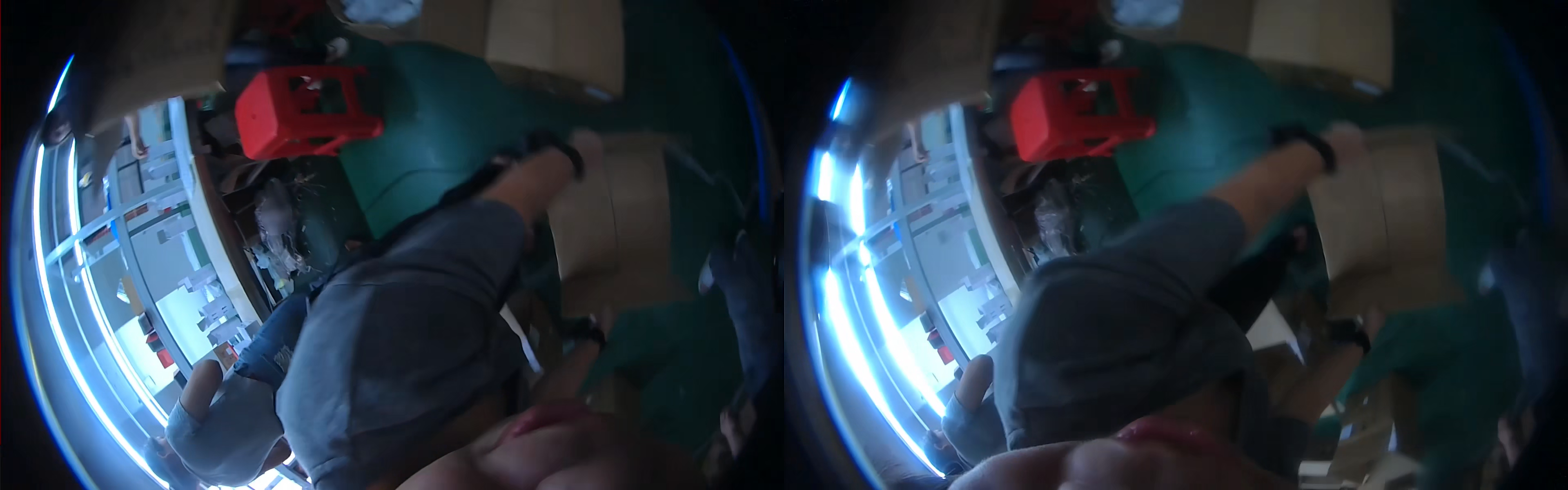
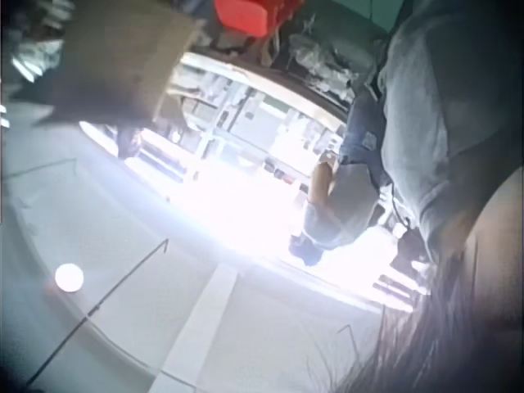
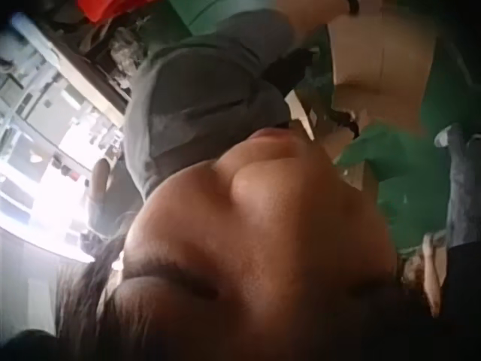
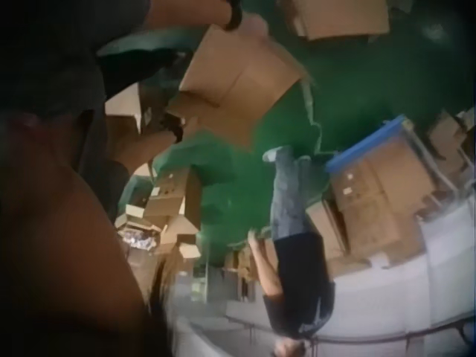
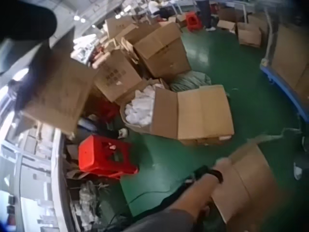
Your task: Unpacking electronic devices from a large box, inspecting them, and placing them into individual product boxes.
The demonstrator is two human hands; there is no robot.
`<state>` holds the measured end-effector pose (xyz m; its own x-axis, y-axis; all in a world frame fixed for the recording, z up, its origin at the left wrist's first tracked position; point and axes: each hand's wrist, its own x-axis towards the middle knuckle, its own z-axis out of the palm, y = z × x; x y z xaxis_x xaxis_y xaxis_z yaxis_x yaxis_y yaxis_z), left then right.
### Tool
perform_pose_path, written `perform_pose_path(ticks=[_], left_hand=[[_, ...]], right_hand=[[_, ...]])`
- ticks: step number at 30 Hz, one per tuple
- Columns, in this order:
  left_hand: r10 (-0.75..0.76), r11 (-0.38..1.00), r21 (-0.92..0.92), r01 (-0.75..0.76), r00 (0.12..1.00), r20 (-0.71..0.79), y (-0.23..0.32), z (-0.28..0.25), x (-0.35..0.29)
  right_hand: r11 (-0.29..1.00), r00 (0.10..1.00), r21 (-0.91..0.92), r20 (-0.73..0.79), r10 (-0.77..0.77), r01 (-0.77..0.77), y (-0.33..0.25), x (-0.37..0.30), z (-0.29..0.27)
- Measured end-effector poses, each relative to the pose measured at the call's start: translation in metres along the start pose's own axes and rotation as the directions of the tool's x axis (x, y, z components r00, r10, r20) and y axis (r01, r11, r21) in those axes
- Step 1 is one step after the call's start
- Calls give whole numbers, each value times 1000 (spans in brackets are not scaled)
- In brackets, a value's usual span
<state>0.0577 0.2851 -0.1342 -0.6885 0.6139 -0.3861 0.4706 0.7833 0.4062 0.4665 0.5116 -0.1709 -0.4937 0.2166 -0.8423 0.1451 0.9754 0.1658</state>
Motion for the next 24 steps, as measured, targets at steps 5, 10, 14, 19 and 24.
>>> perform_pose_path(ticks=[5,10,14,19,24], left_hand=[[-124,992,39,121,986,109,-18,-49,-116],[-347,927,-87,366,921,175,-79,-4,-213],[-530,795,-273,541,839,119,-91,12,-280],[-621,693,-361,624,771,141,-92,43,-323],[-659,663,-439,607,751,45,-76,64,-342]], right_hand=[[322,876,914,66,479,-245,-5,33,32],[686,920,727,-247,304,-32,-35,-9,-65],[720,947,689,-177,268,-76,-60,-31,-171],[786,952,618,-231,199,-14,-126,-13,-244],[955,930,290,-365,50,62,-165,27,-247]])
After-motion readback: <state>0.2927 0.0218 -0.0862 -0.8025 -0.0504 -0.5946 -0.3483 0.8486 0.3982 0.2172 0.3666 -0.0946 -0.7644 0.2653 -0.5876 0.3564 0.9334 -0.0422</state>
